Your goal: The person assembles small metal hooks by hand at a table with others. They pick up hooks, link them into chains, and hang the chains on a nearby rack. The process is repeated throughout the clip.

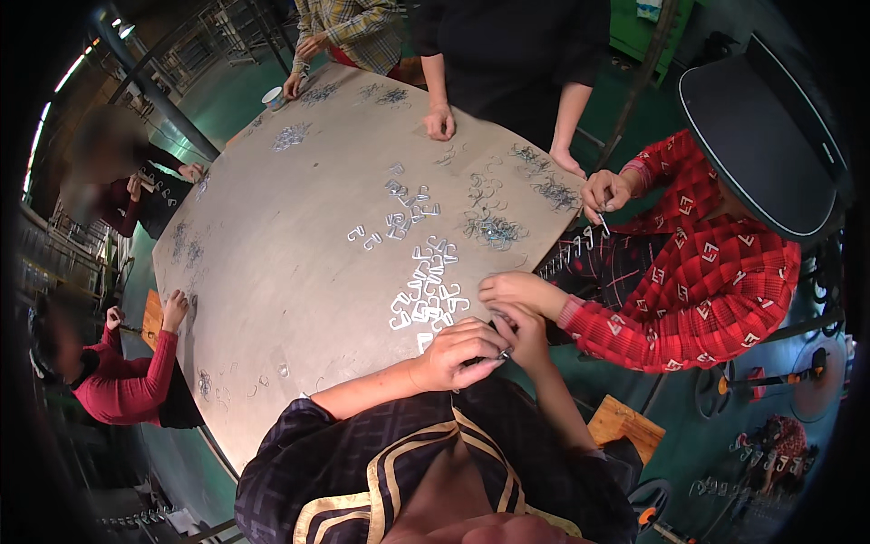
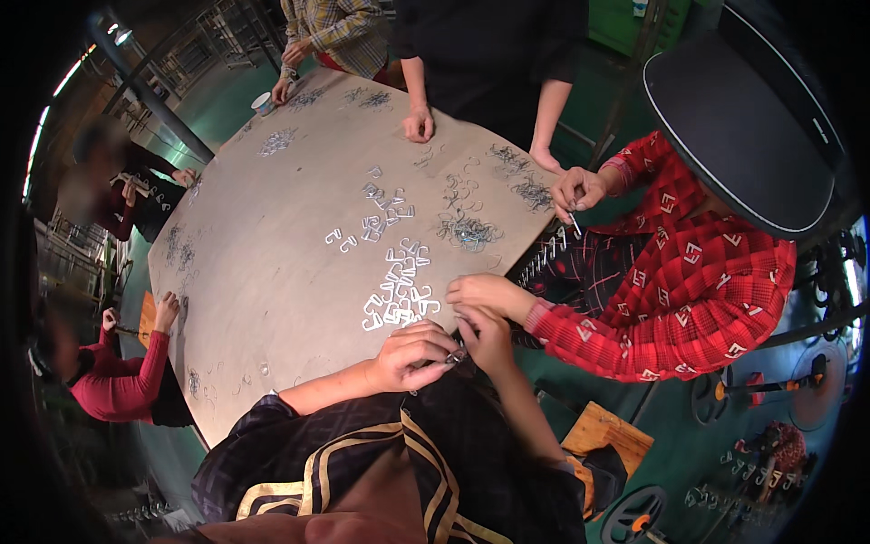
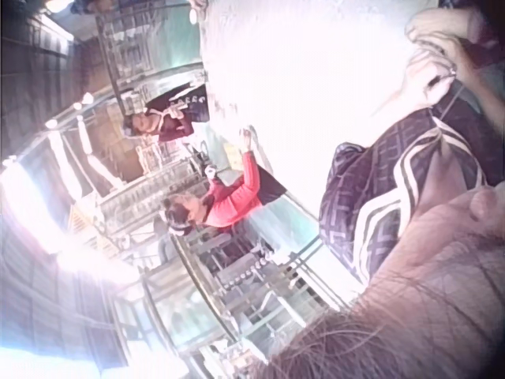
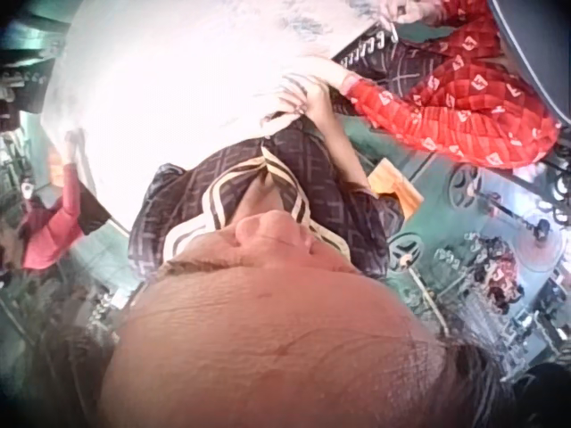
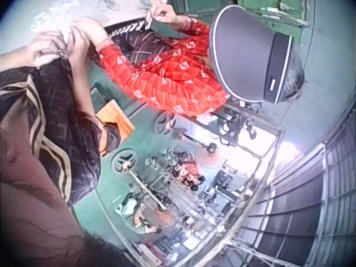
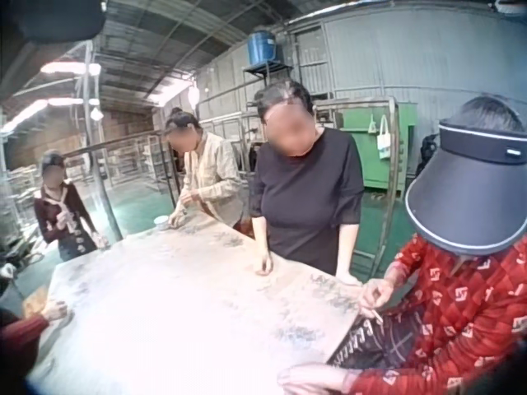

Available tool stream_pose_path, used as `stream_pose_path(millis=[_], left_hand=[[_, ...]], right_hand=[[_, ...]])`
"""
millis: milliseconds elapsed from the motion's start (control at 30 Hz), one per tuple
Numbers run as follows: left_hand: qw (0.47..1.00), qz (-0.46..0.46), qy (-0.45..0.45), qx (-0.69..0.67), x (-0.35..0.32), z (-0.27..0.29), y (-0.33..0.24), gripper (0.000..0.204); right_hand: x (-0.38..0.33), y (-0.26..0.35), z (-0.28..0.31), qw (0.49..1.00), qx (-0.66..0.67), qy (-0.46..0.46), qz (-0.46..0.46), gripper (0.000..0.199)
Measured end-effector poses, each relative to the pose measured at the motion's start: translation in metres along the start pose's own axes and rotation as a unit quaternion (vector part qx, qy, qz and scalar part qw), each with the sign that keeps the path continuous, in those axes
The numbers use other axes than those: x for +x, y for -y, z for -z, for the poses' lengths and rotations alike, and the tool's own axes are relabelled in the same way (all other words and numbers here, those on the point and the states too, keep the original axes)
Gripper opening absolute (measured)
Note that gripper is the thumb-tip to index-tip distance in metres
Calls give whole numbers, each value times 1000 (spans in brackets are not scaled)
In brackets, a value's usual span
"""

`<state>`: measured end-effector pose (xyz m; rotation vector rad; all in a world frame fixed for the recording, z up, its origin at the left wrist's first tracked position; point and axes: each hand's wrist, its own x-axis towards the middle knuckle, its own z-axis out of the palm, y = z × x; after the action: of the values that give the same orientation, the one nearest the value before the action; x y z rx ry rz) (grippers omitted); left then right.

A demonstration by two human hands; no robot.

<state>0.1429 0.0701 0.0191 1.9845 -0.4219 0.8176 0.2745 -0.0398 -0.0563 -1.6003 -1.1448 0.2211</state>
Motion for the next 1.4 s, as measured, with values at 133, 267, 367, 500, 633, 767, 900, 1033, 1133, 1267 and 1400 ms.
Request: stream_pose_path(millis=[133, 267, 367, 500, 633, 767, 900, 1033, 1133, 1267, 1400], left_hand=[[1000, 7, 12, -9, -7, 1, -19, 14], [1000, -5, 22, -6, -14, 4, -29, 13], [999, -8, 33, -14, -27, 2, -29, 12], [999, -11, 40, -15, -34, 2, -26, 12], [999, -8, 38, -14, -38, 3, -24, 9], [999, -24, 31, 7, -44, 8, -21, 6], [999, -15, 41, -13, -45, 8, -16, 7], [999, 1, 34, -16, -47, 12, -12, 7], [999, 0, 26, -21, -43, 13, -11, 8], [1000, 3, 16, -13, -33, 14, -10, 8], [1000, 10, 5, -12, -31, 14, -7, 7]], right_hand=[[8, -14, -37, 990, -77, 94, 76, 21], [4, -15, -51, 973, -70, 180, 124, 26], [-8, -18, -61, 957, -96, 250, 107, 32], [-3, -22, -83, 947, -184, 256, 70, 32], [9, -16, -108, 933, -216, 287, -23, 33], [21, -22, -133, 927, -198, 319, -20, 33], [36, -31, -139, 925, -186, 330, -11, 30], [48, -22, -139, 920, -165, 354, -28, 30], [53, -13, -140, 918, -149, 365, -35, 32], [53, -29, -145, 916, -153, 372, 6, 29], [62, -7, -132, 896, -201, 395, -21, 24]])
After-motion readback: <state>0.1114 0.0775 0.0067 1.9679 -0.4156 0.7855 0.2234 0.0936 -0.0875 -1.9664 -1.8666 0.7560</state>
